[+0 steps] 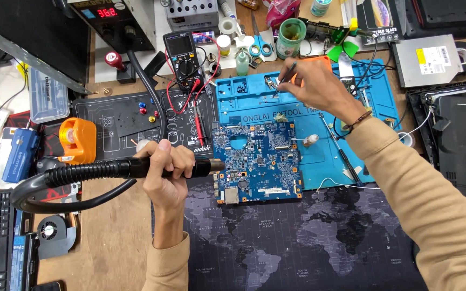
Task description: Repairing a laptop motherboard using a heat gun, tweezers, and a multimeter
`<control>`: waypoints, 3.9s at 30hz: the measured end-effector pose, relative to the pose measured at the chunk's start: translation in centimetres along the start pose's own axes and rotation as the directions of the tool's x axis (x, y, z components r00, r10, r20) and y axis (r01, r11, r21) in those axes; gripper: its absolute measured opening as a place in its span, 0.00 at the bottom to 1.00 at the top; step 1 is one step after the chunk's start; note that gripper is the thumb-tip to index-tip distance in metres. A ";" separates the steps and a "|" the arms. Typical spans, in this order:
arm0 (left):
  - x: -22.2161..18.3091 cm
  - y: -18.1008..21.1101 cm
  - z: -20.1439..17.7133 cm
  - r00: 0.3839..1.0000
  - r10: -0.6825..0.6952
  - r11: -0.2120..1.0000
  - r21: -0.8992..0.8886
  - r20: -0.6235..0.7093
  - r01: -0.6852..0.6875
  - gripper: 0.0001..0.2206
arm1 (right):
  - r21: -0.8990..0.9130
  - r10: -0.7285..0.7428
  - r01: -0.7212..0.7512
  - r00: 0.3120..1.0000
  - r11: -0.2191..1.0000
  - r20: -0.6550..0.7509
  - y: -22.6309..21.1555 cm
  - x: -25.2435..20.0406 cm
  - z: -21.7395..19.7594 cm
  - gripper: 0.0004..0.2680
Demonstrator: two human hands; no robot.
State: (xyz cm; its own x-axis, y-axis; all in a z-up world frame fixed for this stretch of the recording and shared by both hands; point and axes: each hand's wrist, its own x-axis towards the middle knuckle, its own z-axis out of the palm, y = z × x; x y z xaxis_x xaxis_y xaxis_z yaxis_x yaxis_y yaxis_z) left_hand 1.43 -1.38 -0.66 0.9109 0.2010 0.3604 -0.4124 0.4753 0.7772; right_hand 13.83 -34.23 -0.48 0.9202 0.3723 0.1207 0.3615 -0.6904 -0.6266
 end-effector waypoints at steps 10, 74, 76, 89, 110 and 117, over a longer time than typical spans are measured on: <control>-0.1 2.7 2.7 0.995 -0.102 0.994 0.043 -0.014 0.102 0.16 | 0.124 0.149 -0.114 0.937 0.986 -0.317 1.9 1.5 1.9 0.06; -2.4 0.5 3.9 0.990 -0.038 0.991 0.120 -0.138 0.054 0.19 | 0.634 0.532 -0.270 0.804 0.725 -0.265 -1.6 -18.1 6.0 0.08; -2.4 0.7 3.5 0.990 -0.036 0.992 0.117 -0.138 0.052 0.19 | 0.542 0.483 -0.285 0.834 0.790 -0.265 -0.5 -17.9 6.4 0.13; -1.7 2.2 1.1 0.978 -0.015 0.997 0.076 -0.206 0.032 0.19 | 0.306 0.472 -0.378 0.811 0.874 -0.346 -1.8 -16.0 6.2 0.10; -2.0 2.8 -1.2 0.968 -0.015 0.999 0.044 -0.250 0.027 0.19 | 0.268 0.304 -0.284 0.952 0.920 -0.033 -8.8 -14.2 7.6 0.07; -2.0 2.7 -1.3 0.970 -0.016 0.999 0.036 -0.244 0.026 0.19 | 0.186 0.293 -0.287 0.956 0.940 -0.006 -6.8 -13.9 9.7 0.09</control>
State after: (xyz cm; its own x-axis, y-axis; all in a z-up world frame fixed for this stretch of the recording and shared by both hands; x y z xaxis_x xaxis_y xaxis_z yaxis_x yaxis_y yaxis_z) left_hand -1.47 0.61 0.05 0.8936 0.3962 0.2111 -0.3891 0.4491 0.8043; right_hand -2.92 -28.71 -5.33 0.9866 0.1499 -0.0641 0.0474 -0.6404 -0.7666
